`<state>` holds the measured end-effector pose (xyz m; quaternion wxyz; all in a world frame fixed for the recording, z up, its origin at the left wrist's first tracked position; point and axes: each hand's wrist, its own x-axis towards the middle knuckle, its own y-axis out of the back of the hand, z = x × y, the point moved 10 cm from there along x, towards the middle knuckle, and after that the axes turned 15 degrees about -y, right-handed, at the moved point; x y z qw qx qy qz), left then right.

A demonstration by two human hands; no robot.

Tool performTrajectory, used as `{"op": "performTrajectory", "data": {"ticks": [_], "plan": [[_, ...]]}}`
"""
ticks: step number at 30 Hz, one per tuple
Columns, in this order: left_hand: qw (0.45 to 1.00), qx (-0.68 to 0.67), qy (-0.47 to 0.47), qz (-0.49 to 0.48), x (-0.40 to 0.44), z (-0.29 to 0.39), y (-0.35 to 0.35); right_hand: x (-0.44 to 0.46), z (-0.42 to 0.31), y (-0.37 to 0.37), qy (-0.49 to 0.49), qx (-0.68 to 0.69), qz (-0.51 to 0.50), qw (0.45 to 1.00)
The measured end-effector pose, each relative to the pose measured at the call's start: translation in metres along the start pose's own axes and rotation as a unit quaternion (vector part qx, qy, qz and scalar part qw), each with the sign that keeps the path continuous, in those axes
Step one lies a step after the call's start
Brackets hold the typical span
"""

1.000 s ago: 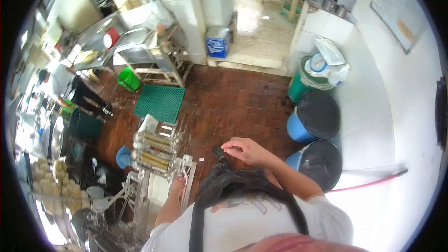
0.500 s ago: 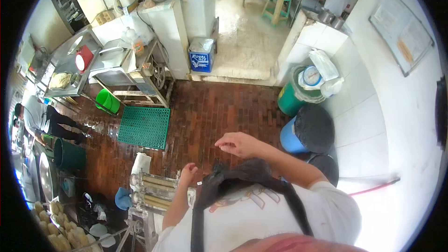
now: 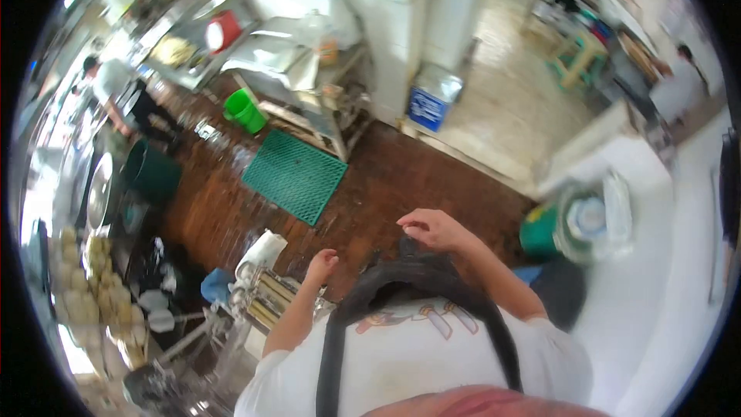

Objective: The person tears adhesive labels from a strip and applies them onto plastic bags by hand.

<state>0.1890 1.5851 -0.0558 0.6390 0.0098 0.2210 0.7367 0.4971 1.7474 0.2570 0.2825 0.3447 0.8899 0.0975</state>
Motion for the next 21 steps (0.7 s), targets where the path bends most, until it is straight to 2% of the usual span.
{"op": "performTrajectory", "data": {"ticks": [1, 4, 7, 8, 9, 10, 12, 14, 17, 21], "plan": [[1.000, -0.018, -0.002, 0.009, -0.001, 0.011, -0.001, 0.015, -0.015, 0.010, 0.004, 0.005, -0.020, 1.000], [0.999, -0.031, -0.035, 0.028, 0.037, 0.084, -0.005, 0.055, -0.101, 0.020, 0.142, -0.076, -0.113, 0.981], [0.997, 0.015, -0.072, 0.034, 0.073, 0.133, -0.002, 0.061, -0.219, -0.033, 0.338, -0.117, -0.283, 0.890], [0.996, 0.020, -0.082, 0.037, 0.082, 0.143, 0.000, 0.042, -0.264, -0.058, 0.429, -0.087, -0.341, 0.832], [0.996, 0.007, -0.077, 0.041, 0.091, 0.146, 0.003, 0.009, -0.309, -0.080, 0.539, -0.089, -0.384, 0.744], [0.996, -0.005, -0.073, 0.043, 0.100, 0.149, 0.007, -0.053, -0.347, -0.082, 0.749, -0.036, -0.345, 0.564], [0.997, -0.029, -0.062, 0.046, 0.115, 0.153, 0.019, -0.113, -0.395, -0.125, 0.789, -0.003, -0.423, 0.445], [0.996, -0.045, -0.053, 0.047, 0.131, 0.154, 0.040, -0.144, -0.423, -0.160, 0.773, -0.078, -0.495, 0.390], [0.995, -0.069, -0.041, 0.059, 0.151, 0.143, 0.080, -0.128, -0.450, -0.180, 0.757, -0.151, -0.528, 0.354], [0.991, -0.099, -0.031, 0.088, 0.174, 0.125, 0.148, -0.083, -0.489, -0.200, 0.749, -0.174, -0.551, 0.325]]}}
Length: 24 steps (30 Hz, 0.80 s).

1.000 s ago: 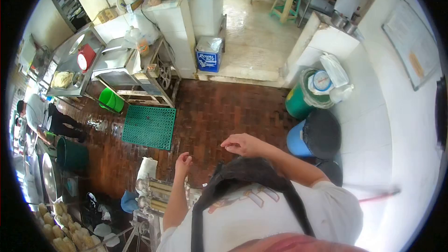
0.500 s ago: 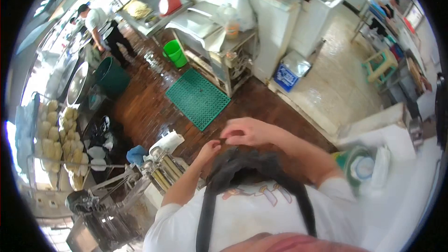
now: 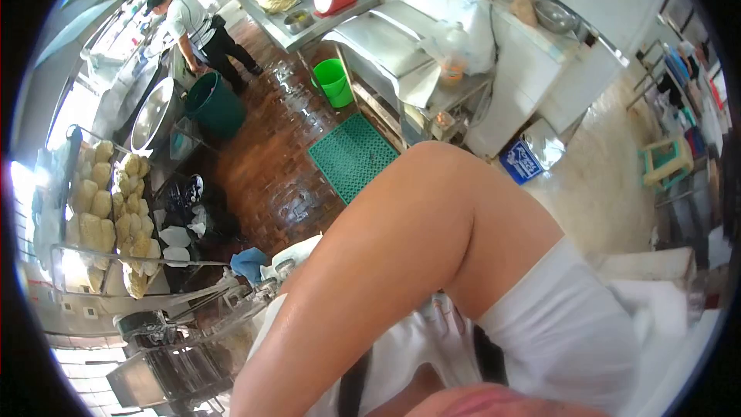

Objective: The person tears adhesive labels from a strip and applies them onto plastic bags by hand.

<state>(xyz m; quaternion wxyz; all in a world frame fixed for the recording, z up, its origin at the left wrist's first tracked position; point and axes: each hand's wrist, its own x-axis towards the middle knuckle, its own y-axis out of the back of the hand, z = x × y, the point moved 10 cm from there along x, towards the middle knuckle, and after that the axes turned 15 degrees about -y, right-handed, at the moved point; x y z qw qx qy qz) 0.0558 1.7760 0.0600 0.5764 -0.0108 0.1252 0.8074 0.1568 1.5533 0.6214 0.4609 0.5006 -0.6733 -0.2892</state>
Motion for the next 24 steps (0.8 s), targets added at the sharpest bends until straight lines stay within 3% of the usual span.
{"op": "performTrajectory", "data": {"ticks": [10, 24], "plan": [[0.998, -0.042, -0.002, 0.037, 0.091, 0.015, 0.127, -0.023, 0.101, 0.068, 0.027, 0.012, -0.059, 0.998], [0.982, -0.088, 0.020, 0.164, 0.251, 0.023, 0.256, -0.150, 0.189, 0.149, 0.190, 0.045, -0.114, 0.974]]}}
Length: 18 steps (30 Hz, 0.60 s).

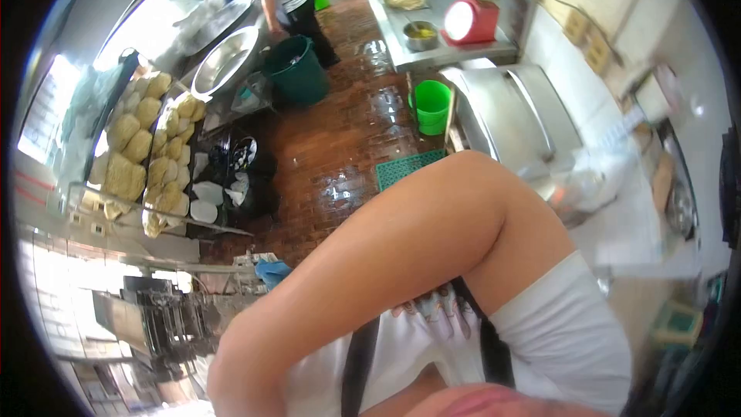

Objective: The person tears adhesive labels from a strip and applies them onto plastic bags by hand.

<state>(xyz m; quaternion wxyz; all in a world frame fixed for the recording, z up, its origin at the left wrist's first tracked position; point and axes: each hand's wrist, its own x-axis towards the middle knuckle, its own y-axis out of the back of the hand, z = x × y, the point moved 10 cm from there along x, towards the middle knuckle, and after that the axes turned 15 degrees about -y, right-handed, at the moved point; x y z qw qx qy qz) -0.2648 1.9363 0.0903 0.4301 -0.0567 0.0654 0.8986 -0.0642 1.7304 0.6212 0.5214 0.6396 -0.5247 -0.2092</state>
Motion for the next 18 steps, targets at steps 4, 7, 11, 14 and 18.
{"op": "performTrajectory", "data": {"ticks": [4, 7, 11, 14, 18], "plan": [[0.999, -0.019, 0.003, 0.045, 0.056, 0.016, 0.015, -0.057, 0.005, 0.026, -0.022, 0.048, 0.010, 0.999], [0.996, -0.035, 0.005, 0.076, 0.088, 0.024, 0.030, -0.093, 0.019, 0.037, 0.016, 0.094, 0.067, 0.993], [0.992, -0.073, 0.007, 0.104, 0.124, 0.023, 0.057, -0.226, 0.108, 0.044, -0.006, 0.345, 0.204, 0.916], [0.984, -0.128, 0.012, 0.124, 0.140, 0.016, 0.088, -0.374, 0.217, -0.020, -0.354, 0.023, 0.045, 0.934], [0.985, -0.068, 0.075, 0.140, 0.141, 0.004, 0.143, -0.612, 0.232, -0.101, -0.674, 0.152, 0.263, 0.673]]}}
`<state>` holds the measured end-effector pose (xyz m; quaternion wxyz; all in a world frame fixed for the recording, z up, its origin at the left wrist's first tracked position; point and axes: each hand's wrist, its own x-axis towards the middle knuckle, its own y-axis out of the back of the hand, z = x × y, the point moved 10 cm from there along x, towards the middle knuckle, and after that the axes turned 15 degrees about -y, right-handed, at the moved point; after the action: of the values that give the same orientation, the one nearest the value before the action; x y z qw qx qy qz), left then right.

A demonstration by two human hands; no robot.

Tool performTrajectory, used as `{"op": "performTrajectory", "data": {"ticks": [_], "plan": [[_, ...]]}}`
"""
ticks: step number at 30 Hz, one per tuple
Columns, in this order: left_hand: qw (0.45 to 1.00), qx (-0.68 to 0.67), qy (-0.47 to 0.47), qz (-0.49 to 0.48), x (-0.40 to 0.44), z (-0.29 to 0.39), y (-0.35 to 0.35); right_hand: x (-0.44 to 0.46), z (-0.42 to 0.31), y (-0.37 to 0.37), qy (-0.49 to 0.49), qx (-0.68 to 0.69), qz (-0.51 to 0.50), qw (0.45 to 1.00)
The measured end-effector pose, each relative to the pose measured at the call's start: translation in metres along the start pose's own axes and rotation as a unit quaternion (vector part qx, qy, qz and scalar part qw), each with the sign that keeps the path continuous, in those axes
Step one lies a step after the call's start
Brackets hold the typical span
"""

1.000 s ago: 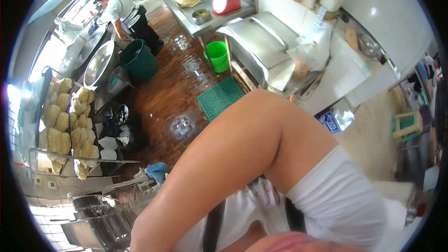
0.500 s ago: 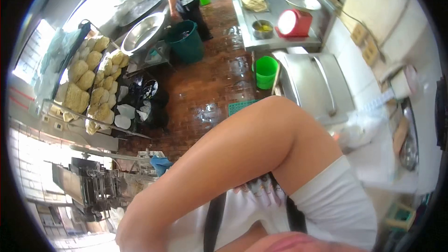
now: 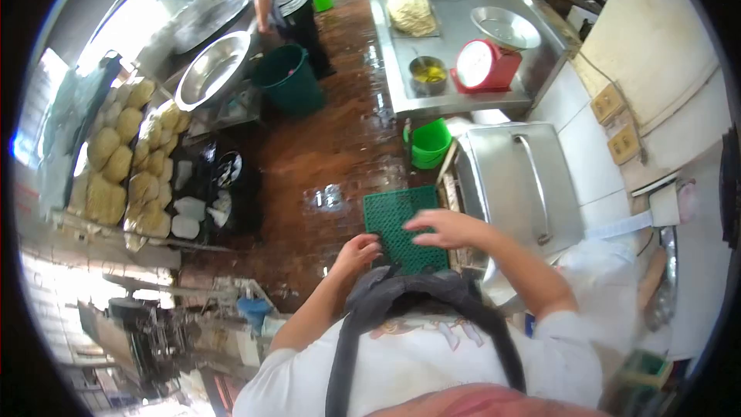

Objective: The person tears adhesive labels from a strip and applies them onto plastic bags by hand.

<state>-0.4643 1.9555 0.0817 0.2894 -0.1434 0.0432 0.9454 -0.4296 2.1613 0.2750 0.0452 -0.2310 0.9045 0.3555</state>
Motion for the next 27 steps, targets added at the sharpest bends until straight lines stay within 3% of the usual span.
{"op": "performTrajectory", "data": {"ticks": [2, 6, 8, 9, 11, 13, 16, 19, 23, 27], "plan": [[1.000, 0.006, 0.026, 0.013, 0.004, -0.005, 0.030, -0.051, 0.080, 0.015, -0.208, 0.162, 0.036, 0.964], [1.000, -0.004, 0.012, 0.004, 0.055, -0.001, 0.079, -0.131, 0.135, 0.030, -0.371, 0.160, 0.206, 0.891], [0.999, -0.038, -0.037, 0.002, 0.099, 0.008, 0.097, -0.133, 0.127, 0.035, -0.398, 0.193, 0.251, 0.861], [0.988, 0.108, -0.101, -0.032, 0.114, 0.060, 0.095, -0.121, 0.116, 0.042, -0.384, 0.151, 0.257, 0.874], [0.977, 0.155, -0.139, -0.052, 0.156, 0.100, 0.095, -0.090, 0.093, 0.054, -0.356, 0.077, 0.257, 0.895], [0.970, 0.147, -0.172, -0.091, 0.182, 0.165, 0.080, -0.068, 0.072, 0.078, -0.370, 0.053, 0.265, 0.889], [0.949, 0.144, -0.236, -0.154, 0.227, 0.205, 0.060, -0.046, 0.047, 0.110, -0.369, 0.073, 0.323, 0.868], [0.948, 0.081, -0.246, -0.184, 0.247, 0.213, 0.041, -0.032, 0.043, 0.111, -0.383, 0.017, 0.308, 0.871], [0.957, 0.010, -0.175, -0.230, 0.247, 0.170, 0.028, -0.012, 0.049, 0.098, -0.412, 0.044, 0.253, 0.874], [0.966, 0.035, -0.098, -0.235, 0.238, 0.132, 0.041, -0.001, 0.069, 0.104, -0.405, 0.053, 0.258, 0.875]]}}
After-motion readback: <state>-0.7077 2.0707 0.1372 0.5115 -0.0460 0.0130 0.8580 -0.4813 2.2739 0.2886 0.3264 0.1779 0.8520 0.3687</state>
